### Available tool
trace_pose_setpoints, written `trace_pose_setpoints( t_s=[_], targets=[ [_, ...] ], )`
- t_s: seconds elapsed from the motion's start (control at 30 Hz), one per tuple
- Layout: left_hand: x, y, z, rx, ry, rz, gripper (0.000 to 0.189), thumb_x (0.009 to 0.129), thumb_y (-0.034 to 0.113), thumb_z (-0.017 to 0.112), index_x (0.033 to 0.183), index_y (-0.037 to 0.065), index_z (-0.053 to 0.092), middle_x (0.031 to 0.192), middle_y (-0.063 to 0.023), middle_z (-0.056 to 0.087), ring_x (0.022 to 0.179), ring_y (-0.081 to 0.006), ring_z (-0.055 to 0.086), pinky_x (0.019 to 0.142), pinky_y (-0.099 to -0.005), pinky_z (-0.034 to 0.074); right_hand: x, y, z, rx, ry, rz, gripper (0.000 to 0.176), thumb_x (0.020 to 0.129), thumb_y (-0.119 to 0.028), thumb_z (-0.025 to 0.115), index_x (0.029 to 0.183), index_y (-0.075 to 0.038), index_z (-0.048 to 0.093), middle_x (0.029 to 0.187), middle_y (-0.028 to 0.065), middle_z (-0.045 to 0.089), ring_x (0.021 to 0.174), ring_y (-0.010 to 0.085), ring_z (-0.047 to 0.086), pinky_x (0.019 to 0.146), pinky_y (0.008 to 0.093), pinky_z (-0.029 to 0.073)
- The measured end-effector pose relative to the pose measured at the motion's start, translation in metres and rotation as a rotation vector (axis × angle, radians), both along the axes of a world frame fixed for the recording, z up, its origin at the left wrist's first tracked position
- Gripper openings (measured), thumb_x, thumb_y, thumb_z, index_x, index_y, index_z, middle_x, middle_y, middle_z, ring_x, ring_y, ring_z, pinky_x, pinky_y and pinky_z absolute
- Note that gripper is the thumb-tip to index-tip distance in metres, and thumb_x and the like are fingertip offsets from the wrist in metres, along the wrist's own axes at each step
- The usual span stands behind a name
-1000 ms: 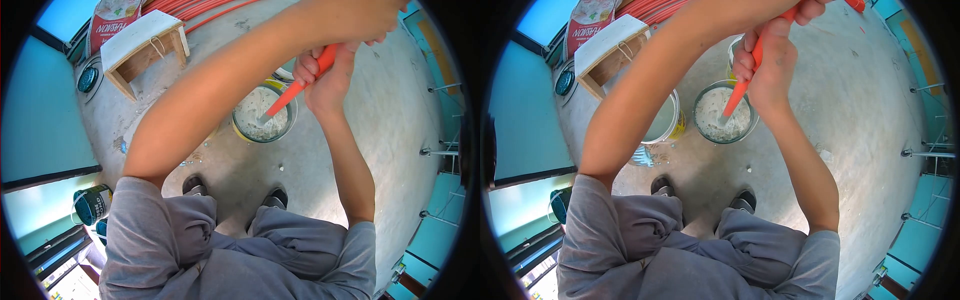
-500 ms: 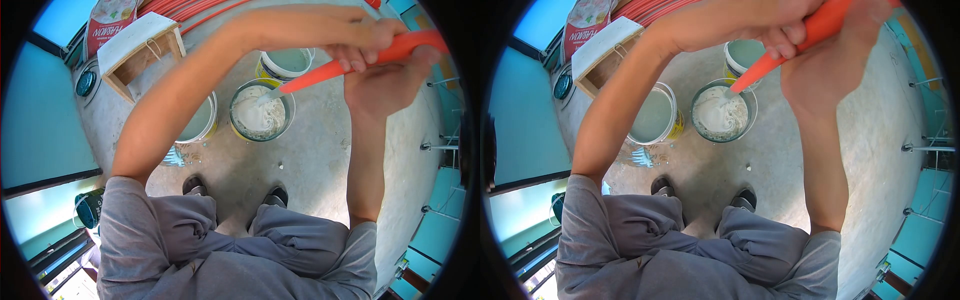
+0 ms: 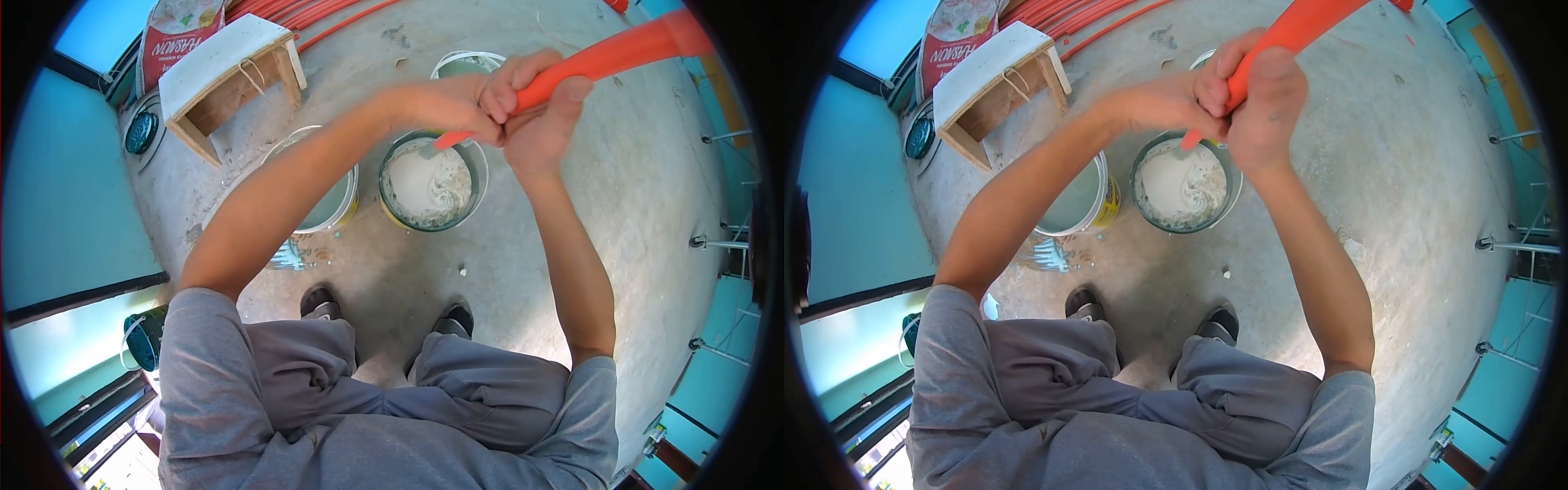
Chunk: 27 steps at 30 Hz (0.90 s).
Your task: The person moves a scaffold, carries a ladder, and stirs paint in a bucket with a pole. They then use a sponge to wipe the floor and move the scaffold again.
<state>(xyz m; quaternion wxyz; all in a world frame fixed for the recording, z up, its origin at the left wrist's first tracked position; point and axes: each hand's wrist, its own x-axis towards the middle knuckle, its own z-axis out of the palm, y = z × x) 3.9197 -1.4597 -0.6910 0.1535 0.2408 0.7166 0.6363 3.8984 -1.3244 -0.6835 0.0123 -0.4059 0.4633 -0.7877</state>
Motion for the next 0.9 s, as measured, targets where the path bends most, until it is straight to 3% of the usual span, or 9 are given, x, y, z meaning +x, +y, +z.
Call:
trace_pose_setpoints(
  t_s=[0.2, 0.3, 0.4, 0.5, 0.7, 0.87, 0.9],
  targets=[
    [-0.009, 0.001, -0.035, -0.016, -0.105, 0.049, 0.014, 0.072, 0.017, 0.065, 0.076, 0.005, 0.059, 0.068, -0.0012, 0.054, 0.059, -0.0133, 0.052, 0.052, -0.0269, 0.040, -0.006, -0.005, -0.016, 0.055, -0.016, 0.004, 0.051, 0.095, -0.049, 0.047, 0.077, -0.002, 0.045, 0.058, 0.0047, 0.045, 0.048, 0.0092, 0.039, 0.044, 0.0232, 0.033],
    [-0.005, 0.000, -0.031, -0.187, -0.055, 0.088, 0.017, 0.072, 0.020, 0.066, 0.078, 0.005, 0.059, 0.070, -0.0019, 0.054, 0.058, -0.0124, 0.051, 0.050, -0.0264, 0.039, -0.008, -0.011, -0.015, 0.071, -0.053, 0.017, 0.051, 0.095, -0.049, 0.046, 0.073, -0.003, 0.043, 0.056, 0.0032, 0.043, 0.047, 0.0080, 0.037, 0.042, 0.0228, 0.031],
    [0.009, 0.009, -0.035, -0.073, -0.072, 0.251, 0.011, 0.071, 0.003, 0.056, 0.082, 0.003, 0.054, 0.070, -0.0027, 0.053, 0.067, -0.0152, 0.051, 0.059, -0.0284, 0.040, -0.004, -0.017, -0.015, 0.087, -0.028, 0.048, 0.052, 0.095, -0.050, 0.045, 0.070, -0.004, 0.042, 0.054, 0.0017, 0.042, 0.045, 0.0071, 0.036, 0.040, 0.0226, 0.030],
    [0.003, 0.015, -0.065, 0.017, 0.032, 0.295, 0.015, 0.071, 0.001, 0.054, 0.086, 0.000, 0.054, 0.076, -0.0057, 0.055, 0.075, -0.0181, 0.052, 0.067, -0.0299, 0.042, 0.000, -0.018, -0.017, 0.113, -0.004, 0.045, 0.053, 0.095, -0.051, 0.044, 0.069, -0.005, 0.041, 0.053, 0.0007, 0.040, 0.045, 0.0068, 0.036, 0.040, 0.0225, 0.029],
    [0.010, 0.026, -0.073, 0.140, 0.128, 0.338, 0.013, 0.072, 0.000, 0.052, 0.084, -0.001, 0.055, 0.079, -0.0075, 0.056, 0.077, -0.0192, 0.052, 0.068, -0.0316, 0.042, 0.006, -0.013, -0.017, 0.125, -0.051, 0.076, 0.054, 0.095, -0.053, 0.042, 0.069, -0.006, 0.040, 0.052, 0.0009, 0.039, 0.045, 0.0069, 0.035, 0.040, 0.0226, 0.028],
    [0.014, 0.029, -0.071, 0.084, 0.099, 0.324, 0.009, 0.073, 0.000, 0.051, 0.081, 0.000, 0.054, 0.074, -0.0064, 0.054, 0.074, -0.0181, 0.051, 0.065, -0.0313, 0.042, 0.010, -0.009, -0.018, 0.136, -0.069, 0.059, 0.056, 0.095, -0.055, 0.041, 0.069, -0.005, 0.041, 0.052, 0.0011, 0.039, 0.045, 0.0072, 0.035, 0.040, 0.0228, 0.028],
    [0.014, 0.030, -0.070, 0.063, 0.092, 0.332, 0.007, 0.073, 0.000, 0.051, 0.080, 0.000, 0.053, 0.072, -0.0058, 0.053, 0.072, -0.0173, 0.051, 0.063, -0.0309, 0.042, 0.010, -0.009, -0.017, 0.179, -0.063, 0.015, 0.059, 0.092, -0.061, 0.040, 0.070, -0.006, 0.040, 0.052, 0.0012, 0.038, 0.044, 0.0079, 0.034, 0.040, 0.0236, 0.028]
  ],
)
